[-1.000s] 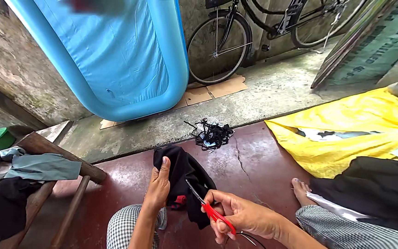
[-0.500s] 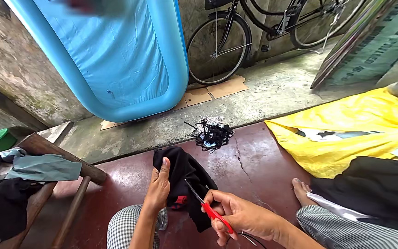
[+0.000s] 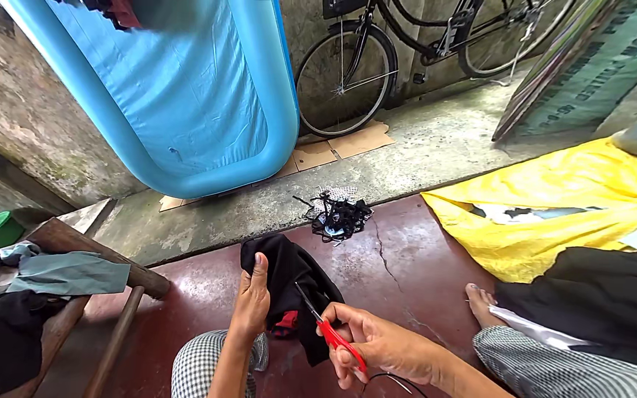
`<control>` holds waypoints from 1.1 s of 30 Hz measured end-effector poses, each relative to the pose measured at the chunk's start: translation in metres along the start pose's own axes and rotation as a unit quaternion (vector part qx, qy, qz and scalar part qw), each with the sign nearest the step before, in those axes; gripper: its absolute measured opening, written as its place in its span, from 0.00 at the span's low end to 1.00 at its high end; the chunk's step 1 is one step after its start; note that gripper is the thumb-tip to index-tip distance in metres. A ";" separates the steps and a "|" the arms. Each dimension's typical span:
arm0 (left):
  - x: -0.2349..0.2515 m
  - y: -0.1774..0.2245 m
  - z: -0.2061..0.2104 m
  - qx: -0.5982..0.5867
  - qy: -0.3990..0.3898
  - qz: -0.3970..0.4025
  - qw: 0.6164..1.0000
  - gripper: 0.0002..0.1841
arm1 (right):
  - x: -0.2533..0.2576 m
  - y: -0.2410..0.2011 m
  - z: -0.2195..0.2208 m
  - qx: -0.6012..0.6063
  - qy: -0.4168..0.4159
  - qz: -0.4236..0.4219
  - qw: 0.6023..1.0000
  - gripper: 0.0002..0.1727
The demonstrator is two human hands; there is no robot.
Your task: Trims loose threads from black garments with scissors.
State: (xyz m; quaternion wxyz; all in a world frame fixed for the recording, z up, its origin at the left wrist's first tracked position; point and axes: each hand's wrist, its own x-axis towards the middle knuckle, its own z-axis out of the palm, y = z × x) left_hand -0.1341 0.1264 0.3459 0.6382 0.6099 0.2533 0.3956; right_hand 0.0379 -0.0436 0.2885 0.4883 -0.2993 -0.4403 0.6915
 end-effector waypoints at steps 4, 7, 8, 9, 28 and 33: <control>-0.002 -0.001 0.003 0.010 -0.006 -0.006 1.000 0.24 | 0.001 0.000 -0.001 -0.010 0.006 -0.005 1.000 0.23; -0.001 -0.001 0.004 0.012 -0.001 -0.008 1.000 0.23 | 0.000 -0.001 0.001 -0.005 0.021 -0.007 1.000 0.22; 0.000 -0.001 0.003 0.008 0.002 -0.007 1.000 0.23 | 0.000 0.000 0.002 0.000 0.023 -0.007 1.000 0.21; 0.000 -0.001 0.003 0.005 0.006 -0.006 1.000 0.23 | 0.000 0.000 0.002 0.005 0.022 -0.008 1.000 0.21; -0.002 -0.007 0.010 -0.002 0.041 0.000 0.999 0.25 | 0.014 0.005 0.017 0.020 0.059 -0.055 0.997 0.23; -0.001 -0.013 0.015 -0.008 0.061 -0.004 0.998 0.26 | 0.017 0.003 0.022 0.017 0.105 -0.055 0.993 0.22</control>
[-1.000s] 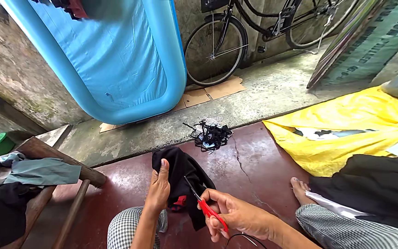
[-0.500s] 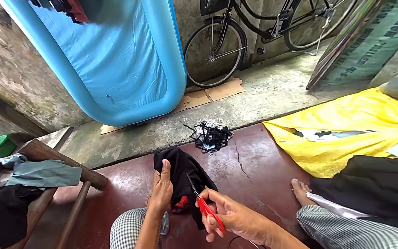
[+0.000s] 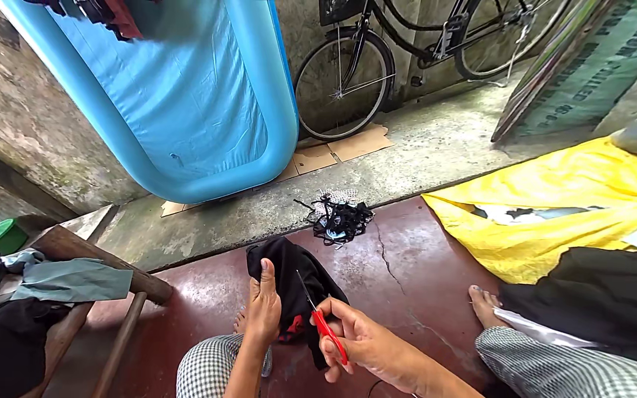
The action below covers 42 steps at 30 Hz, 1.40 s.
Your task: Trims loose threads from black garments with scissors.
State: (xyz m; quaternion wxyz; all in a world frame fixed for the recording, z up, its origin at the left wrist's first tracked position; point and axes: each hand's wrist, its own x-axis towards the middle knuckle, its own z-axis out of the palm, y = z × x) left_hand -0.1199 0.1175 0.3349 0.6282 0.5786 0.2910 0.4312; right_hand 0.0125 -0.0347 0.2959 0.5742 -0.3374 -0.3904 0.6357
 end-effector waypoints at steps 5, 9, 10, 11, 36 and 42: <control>0.001 -0.003 0.003 -0.015 0.015 -0.003 1.000 0.27 | 0.000 -0.004 0.006 0.014 0.022 -0.002 1.000 0.21; -0.003 -0.009 0.008 -0.034 0.022 0.003 0.999 0.27 | 0.000 -0.008 0.007 0.020 0.024 -0.007 0.999 0.22; -0.005 -0.010 0.010 -0.037 0.027 0.004 0.999 0.27 | 0.000 -0.008 0.008 0.020 0.030 -0.009 0.999 0.22; -0.006 -0.011 0.012 -0.037 0.032 0.006 0.999 0.27 | 0.001 -0.008 0.009 0.020 0.037 -0.010 0.999 0.22; -0.012 -0.020 0.020 -0.005 0.032 0.012 0.999 0.26 | 0.004 -0.024 -0.002 0.011 0.083 0.024 0.996 0.21; -0.018 -0.025 0.025 -0.001 0.013 0.018 1.000 0.24 | 0.004 -0.027 -0.007 0.025 0.077 0.026 0.996 0.21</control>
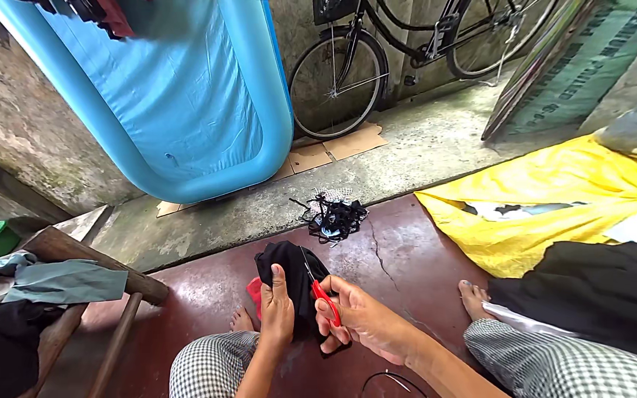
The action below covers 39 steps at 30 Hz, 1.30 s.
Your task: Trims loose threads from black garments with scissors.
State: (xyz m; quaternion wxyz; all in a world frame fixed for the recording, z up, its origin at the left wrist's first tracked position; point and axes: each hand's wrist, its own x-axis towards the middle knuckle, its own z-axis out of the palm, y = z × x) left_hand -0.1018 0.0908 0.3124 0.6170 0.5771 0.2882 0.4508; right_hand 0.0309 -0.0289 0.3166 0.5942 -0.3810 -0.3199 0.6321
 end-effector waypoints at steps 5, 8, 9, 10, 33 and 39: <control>-0.001 -0.002 0.001 -0.001 0.001 -0.007 1.000 0.24 | 0.001 -0.002 -0.001 0.013 0.025 0.000 1.000 0.19; -0.002 -0.004 0.001 -0.009 -0.006 -0.002 1.000 0.23 | 0.000 -0.003 -0.003 0.022 0.008 0.005 1.000 0.18; -0.003 -0.005 0.001 -0.010 -0.011 0.001 1.000 0.23 | 0.000 -0.004 -0.005 0.022 0.000 0.005 1.000 0.19; -0.005 -0.006 0.002 -0.008 -0.017 0.003 1.000 0.22 | 0.001 -0.004 -0.007 0.023 -0.004 0.006 1.000 0.19; 0.008 -0.014 -0.033 -0.261 -0.107 -0.354 0.891 0.46 | -0.015 -0.022 -0.050 -0.211 -0.042 0.089 0.973 0.21; 0.020 -0.029 -0.035 -0.122 -0.035 -0.384 0.915 0.13 | -0.021 -0.022 -0.056 -0.287 -0.076 0.134 0.945 0.21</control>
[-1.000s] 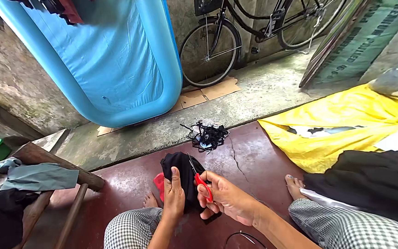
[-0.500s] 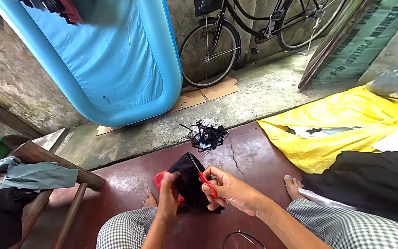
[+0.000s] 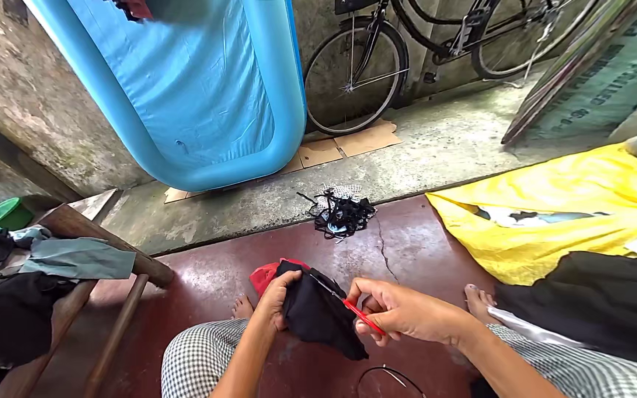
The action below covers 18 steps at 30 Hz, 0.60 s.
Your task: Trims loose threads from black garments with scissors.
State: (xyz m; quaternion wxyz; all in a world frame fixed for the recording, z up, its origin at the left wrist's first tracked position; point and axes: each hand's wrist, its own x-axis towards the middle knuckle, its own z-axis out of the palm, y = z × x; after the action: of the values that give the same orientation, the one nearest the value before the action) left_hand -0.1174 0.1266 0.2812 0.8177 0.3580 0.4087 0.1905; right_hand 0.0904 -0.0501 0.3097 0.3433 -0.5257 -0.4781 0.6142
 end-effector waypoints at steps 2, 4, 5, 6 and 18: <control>0.002 0.002 -0.003 0.125 0.042 0.065 0.989 0.16 | -0.001 0.004 -0.001 -0.014 -0.002 0.014 1.000 0.21; 0.000 0.007 -0.004 0.177 0.059 0.125 0.974 0.20 | 0.000 0.006 -0.001 -0.025 0.001 0.029 0.999 0.21; -0.002 0.011 -0.003 0.173 0.057 0.143 0.973 0.20 | 0.000 0.007 0.001 -0.030 0.006 0.035 0.999 0.21; -0.004 0.013 -0.003 0.163 0.056 0.159 0.972 0.20 | 0.001 0.008 0.003 -0.033 0.010 0.041 0.999 0.20; -0.008 0.013 0.009 -0.128 0.034 0.111 0.985 0.22 | 0.013 0.008 0.024 -0.024 0.076 0.047 0.996 0.22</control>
State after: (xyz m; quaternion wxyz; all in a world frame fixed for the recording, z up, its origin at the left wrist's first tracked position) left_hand -0.1152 0.1266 0.2992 0.8160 0.2869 0.3667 0.3425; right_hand 0.0653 -0.0459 0.2982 0.3363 -0.6012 -0.4398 0.5762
